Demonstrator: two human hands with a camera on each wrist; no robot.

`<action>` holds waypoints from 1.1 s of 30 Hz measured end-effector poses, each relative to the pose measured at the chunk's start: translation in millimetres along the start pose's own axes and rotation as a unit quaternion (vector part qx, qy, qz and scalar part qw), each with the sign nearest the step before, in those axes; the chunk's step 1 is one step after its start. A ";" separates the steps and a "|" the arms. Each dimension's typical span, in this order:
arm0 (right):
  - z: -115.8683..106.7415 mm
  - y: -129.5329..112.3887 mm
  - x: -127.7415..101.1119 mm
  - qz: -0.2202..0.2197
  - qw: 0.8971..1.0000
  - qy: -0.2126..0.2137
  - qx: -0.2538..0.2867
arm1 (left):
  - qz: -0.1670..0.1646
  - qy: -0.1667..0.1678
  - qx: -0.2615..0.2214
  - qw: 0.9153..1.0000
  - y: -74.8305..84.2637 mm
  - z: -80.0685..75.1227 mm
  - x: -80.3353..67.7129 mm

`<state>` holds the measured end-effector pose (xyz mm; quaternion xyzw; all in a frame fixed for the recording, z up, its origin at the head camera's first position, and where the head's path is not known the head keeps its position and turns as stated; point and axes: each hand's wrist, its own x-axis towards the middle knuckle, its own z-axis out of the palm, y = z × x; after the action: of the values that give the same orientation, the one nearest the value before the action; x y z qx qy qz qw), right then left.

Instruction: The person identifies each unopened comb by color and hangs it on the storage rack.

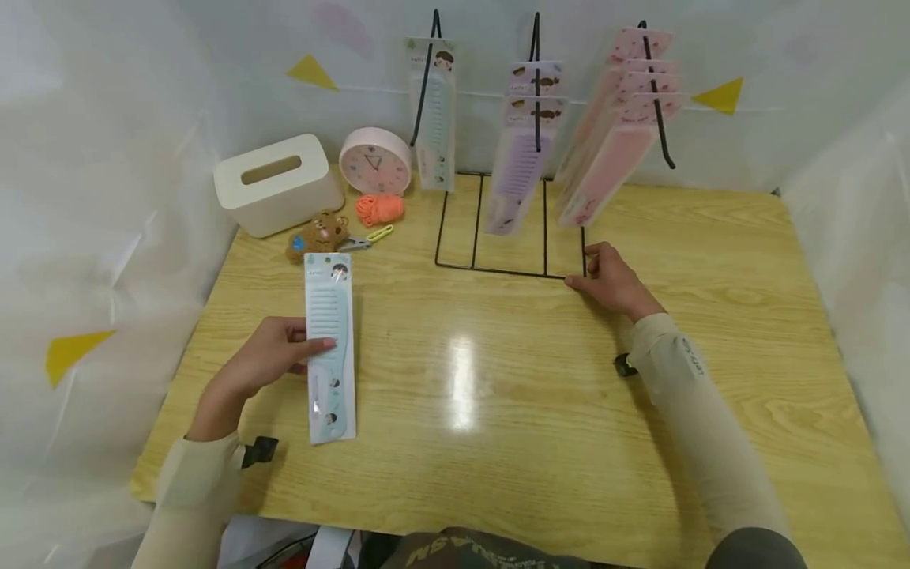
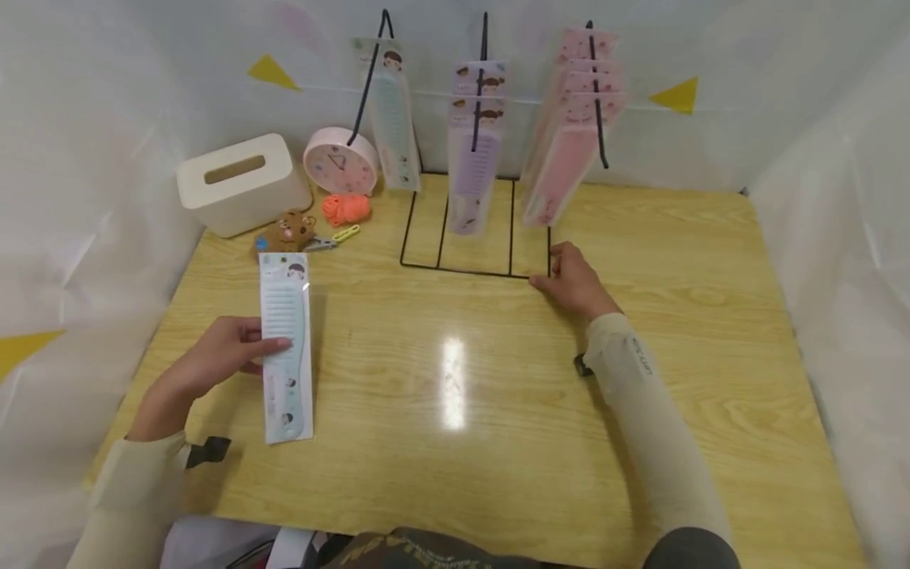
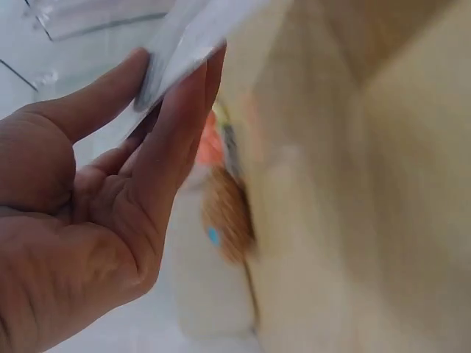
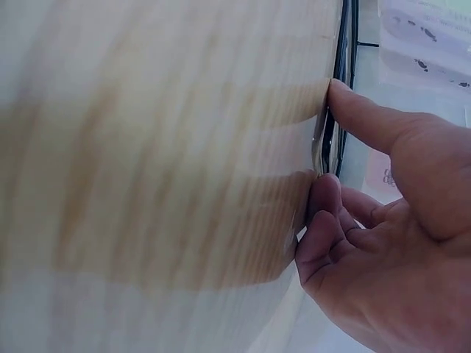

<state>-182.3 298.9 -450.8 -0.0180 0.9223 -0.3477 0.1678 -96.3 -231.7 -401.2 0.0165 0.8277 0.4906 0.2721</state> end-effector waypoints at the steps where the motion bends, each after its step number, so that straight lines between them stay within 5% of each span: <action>1: 0.2 -0.5 0.1 0.000 1.000 -0.001 0.000 | 0.017 0.008 0.001 1.000 7.8 1.9 3.0; 10: -0.9 -0.3 1.2 -0.002 1.000 -0.006 0.003 | 0.155 0.076 0.028 0.985 84.3 17.8 21.9; 15: 0.1 -0.3 1.4 0.002 1.000 -0.003 0.005 | 0.191 0.076 0.022 0.978 112.0 22.3 31.0; 33: 0.5 -0.1 2.1 0.000 1.000 0.010 -0.008 | 0.216 0.074 0.020 0.973 126.6 25.9 65.1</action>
<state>-184.1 298.2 -451.7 -0.0153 0.9269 -0.3401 0.1581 -169.9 -126.1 -335.1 0.1640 0.8319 0.5212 0.0971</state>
